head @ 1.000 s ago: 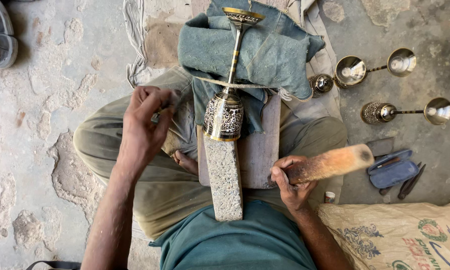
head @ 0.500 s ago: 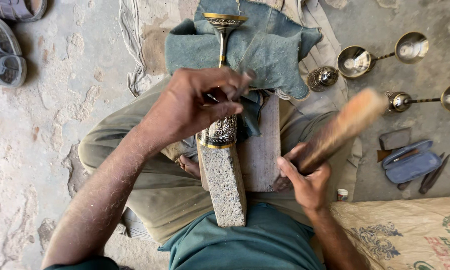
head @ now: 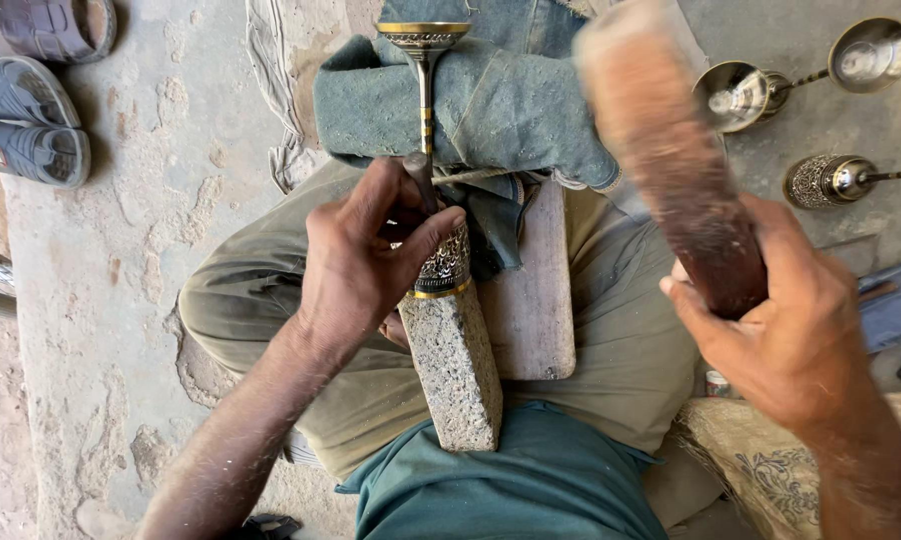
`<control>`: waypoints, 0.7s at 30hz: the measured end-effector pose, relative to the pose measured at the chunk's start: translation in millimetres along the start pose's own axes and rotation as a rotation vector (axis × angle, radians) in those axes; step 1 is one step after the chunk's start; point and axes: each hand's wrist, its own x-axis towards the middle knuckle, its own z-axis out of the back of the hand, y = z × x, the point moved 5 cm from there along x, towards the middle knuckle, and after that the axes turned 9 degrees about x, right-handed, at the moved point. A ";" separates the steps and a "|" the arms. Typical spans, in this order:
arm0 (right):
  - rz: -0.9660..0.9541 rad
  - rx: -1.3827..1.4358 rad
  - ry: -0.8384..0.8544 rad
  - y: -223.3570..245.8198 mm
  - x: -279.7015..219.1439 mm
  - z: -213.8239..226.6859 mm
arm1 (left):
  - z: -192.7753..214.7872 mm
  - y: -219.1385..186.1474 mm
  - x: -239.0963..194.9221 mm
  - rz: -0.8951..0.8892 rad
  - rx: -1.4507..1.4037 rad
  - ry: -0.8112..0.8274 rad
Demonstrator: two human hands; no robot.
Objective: The person sits on the floor and uses a hammer and chisel to engrave a decorative pattern onto the stem of a brass candlestick. The candlestick is held steady against a stone block. The person repeatedly strikes the chisel to create the design.
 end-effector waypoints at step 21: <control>0.149 -0.475 0.140 60.3 34.1 27.6 | -9.2 -5.5 -4.6 0.032 0.092 -0.099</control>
